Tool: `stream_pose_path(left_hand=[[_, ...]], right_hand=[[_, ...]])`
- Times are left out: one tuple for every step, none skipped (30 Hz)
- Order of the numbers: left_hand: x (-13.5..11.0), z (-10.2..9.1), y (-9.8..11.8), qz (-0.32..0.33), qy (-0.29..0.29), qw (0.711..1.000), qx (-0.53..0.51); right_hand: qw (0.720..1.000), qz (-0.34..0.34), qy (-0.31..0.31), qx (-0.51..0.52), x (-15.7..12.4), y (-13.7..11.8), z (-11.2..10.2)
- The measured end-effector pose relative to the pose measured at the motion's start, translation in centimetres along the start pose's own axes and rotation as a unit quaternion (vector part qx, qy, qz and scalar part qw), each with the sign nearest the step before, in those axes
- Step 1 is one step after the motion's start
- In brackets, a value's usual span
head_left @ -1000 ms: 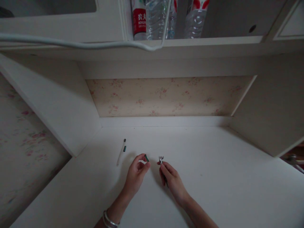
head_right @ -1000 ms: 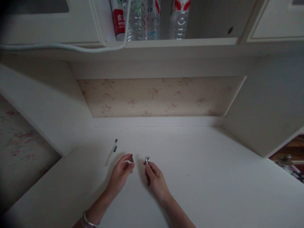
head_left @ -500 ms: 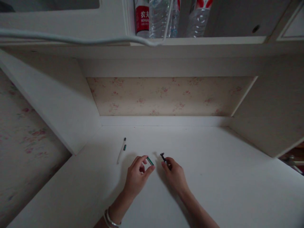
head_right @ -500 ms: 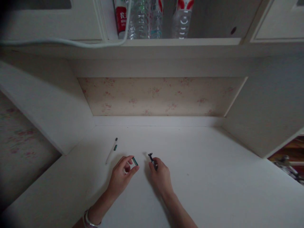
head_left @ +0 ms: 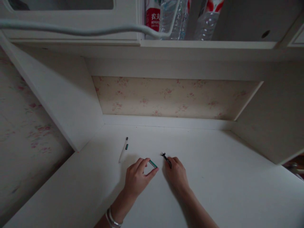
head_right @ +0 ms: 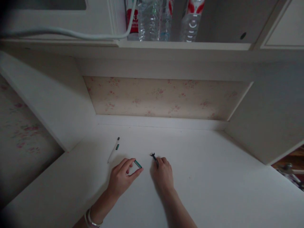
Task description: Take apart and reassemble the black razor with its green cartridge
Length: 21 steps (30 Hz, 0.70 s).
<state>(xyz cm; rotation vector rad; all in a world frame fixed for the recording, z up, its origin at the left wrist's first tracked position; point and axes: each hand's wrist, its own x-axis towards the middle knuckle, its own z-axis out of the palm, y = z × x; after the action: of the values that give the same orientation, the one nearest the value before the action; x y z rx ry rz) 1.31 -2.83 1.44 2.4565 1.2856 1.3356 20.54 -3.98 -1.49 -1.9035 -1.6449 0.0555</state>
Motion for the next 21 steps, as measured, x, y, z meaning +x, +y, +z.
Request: stream_pose_path(left_hand=[[0.0,0.0,0.0,0.002,0.0,1.0,0.001],[0.0,0.0,0.0,0.003,-0.001,1.0,0.001],[0.0,0.0,0.0,0.003,-0.003,1.0,0.0],[0.0,0.1,0.0,0.002,-0.006,1.0,-0.002],[0.0,0.2,-0.1,0.002,-0.01,1.0,-0.003],[0.0,0.2,-0.1,0.002,-0.014,1.0,-0.004],[0.0,0.3,-0.2,0.002,-0.018,1.0,-0.005],[0.0,0.3,-0.3,0.003,-0.02,1.0,-0.006],[0.0,0.4,-0.3,0.003,-0.021,1.0,-0.007],[0.0,0.4,-0.4,0.002,-0.02,1.0,-0.008],[0.0,0.5,-0.4,0.0,-0.018,1.0,-0.009],[0.0,0.5,-0.4,-0.002,-0.016,1.0,-0.01],[0.0,0.5,-0.4,-0.005,-0.015,1.0,-0.011],[0.0,0.5,-0.4,-0.007,-0.014,1.0,-0.013],[-0.1,0.5,-0.4,-0.009,-0.014,1.0,-0.015],[-0.1,0.5,-0.4,-0.01,-0.014,1.0,-0.016],[-0.1,0.5,-0.4,-0.012,-0.014,1.0,-0.018],[-0.1,0.4,-0.3,-0.013,-0.014,1.0,-0.02],[-0.1,0.4,-0.3,-0.014,-0.014,1.0,-0.023],[-0.1,0.4,-0.2,-0.015,-0.015,0.999,-0.028],[-0.1,0.4,-0.1,-0.017,-0.016,0.999,-0.033]], right_hand=[[1.0,0.0,0.0,0.001,0.0,0.0,0.0],[1.0,0.0,0.0,0.004,0.0,0.1,0.1],[1.0,0.001,0.002,0.009,-0.1,0.1,0.2],[1.0,0.0,0.005,0.016,-0.1,0.2,0.3],[1.0,0.001,0.013,0.027,-0.1,0.3,0.4],[0.999,0.001,0.022,0.039,-0.1,0.4,0.6],[0.998,0.0,0.032,0.05,0.0,0.6,0.7],[0.997,-0.002,0.045,0.061,0.0,0.7,0.8],[0.996,-0.007,0.058,0.074,0.0,0.7,0.8],[0.994,-0.014,0.071,0.087,0.0,0.7,0.7],[0.991,-0.023,0.081,0.1,-0.1,0.7,0.6],[0.989,-0.037,0.087,0.115,-0.2,0.5,0.4],[0.986,-0.055,0.088,0.134,-0.4,0.3,0.1],[0.981,-0.078,0.084,0.154,-0.6,0.1,-0.1],[0.977,-0.104,0.072,0.172,-0.9,-0.2,-0.4],[0.971,-0.131,0.058,0.191,-1.1,-0.5,-0.6],[0.964,-0.157,0.046,0.21,-1.4,-0.8,-0.7],[0.957,-0.177,0.035,0.227,-1.7,-1.1,-0.7],[0.952,-0.19,0.029,0.239,-1.9,-1.3,-0.6],[0.948,-0.198,0.026,0.248,-2.1,-1.5,-0.5],[0.945,-0.205,0.028,0.254,-2.3,-1.7,-0.4]])
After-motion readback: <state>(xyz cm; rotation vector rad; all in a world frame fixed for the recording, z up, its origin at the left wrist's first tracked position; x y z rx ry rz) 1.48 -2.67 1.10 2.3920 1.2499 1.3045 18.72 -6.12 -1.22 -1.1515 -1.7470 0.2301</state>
